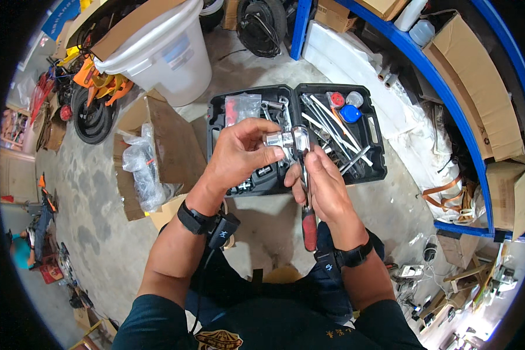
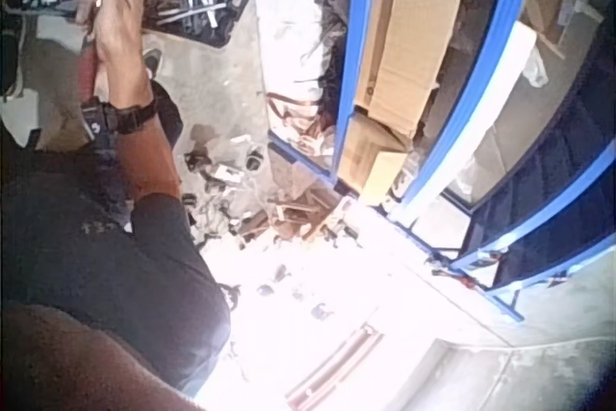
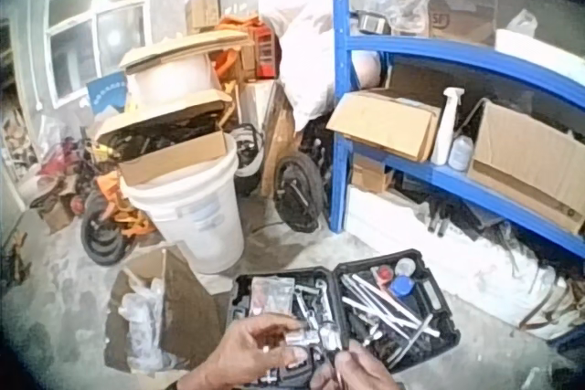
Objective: Assembling a ratchet and socket tool in a workshop environment.
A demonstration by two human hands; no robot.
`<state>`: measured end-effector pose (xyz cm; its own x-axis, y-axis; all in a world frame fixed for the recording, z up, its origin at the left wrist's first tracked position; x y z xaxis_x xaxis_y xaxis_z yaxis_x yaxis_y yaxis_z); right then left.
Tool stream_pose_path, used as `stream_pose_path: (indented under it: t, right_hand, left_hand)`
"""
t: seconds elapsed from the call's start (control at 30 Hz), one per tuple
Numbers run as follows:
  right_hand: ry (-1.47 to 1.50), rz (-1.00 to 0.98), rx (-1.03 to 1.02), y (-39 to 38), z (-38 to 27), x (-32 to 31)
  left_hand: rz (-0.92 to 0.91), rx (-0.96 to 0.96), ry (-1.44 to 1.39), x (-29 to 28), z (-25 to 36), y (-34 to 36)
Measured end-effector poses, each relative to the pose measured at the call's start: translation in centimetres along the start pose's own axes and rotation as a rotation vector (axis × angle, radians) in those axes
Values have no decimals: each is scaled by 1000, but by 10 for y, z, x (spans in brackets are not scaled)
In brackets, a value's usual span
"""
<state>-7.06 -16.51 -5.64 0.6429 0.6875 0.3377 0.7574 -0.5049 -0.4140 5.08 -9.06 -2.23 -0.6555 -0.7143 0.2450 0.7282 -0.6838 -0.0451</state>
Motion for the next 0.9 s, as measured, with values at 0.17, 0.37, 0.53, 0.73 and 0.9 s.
stream_pose_path:
  t: [0.17, 0.37, 0.53, 0.73, 0.9]
  right_hand:
    - [65, -31, 29, 2, 1, 1]
    - [95, -26, 29, 5, 2, 1]
    - [-2, 11, -30, 5, -2, -2]
    - [49, 32, -23, 3, -1, -5]
    - [235, -13, 109, 4, 16, -3]
  left_hand:
    - [-1, 6, 25, 3, -8, 2]
    - [4, 9, 50, 4, -12, 5]
    - [6, 26, 50, 7, -10, 5]
    - [42, 73, 71, 12, -5, 2]
    - [75, 265, 281, 19, 12, -7]
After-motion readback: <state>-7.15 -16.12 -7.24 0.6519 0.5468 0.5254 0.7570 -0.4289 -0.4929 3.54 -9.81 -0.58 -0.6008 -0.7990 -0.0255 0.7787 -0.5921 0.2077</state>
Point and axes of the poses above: each hand's wrist, its own y-axis towards the middle knuckle, its own x-axis out of the palm, z = x × y, the point moved 10 cm from there along y, towards the middle knuckle, and after that the axes turned 14 degrees about z, right-handed, at the moved point
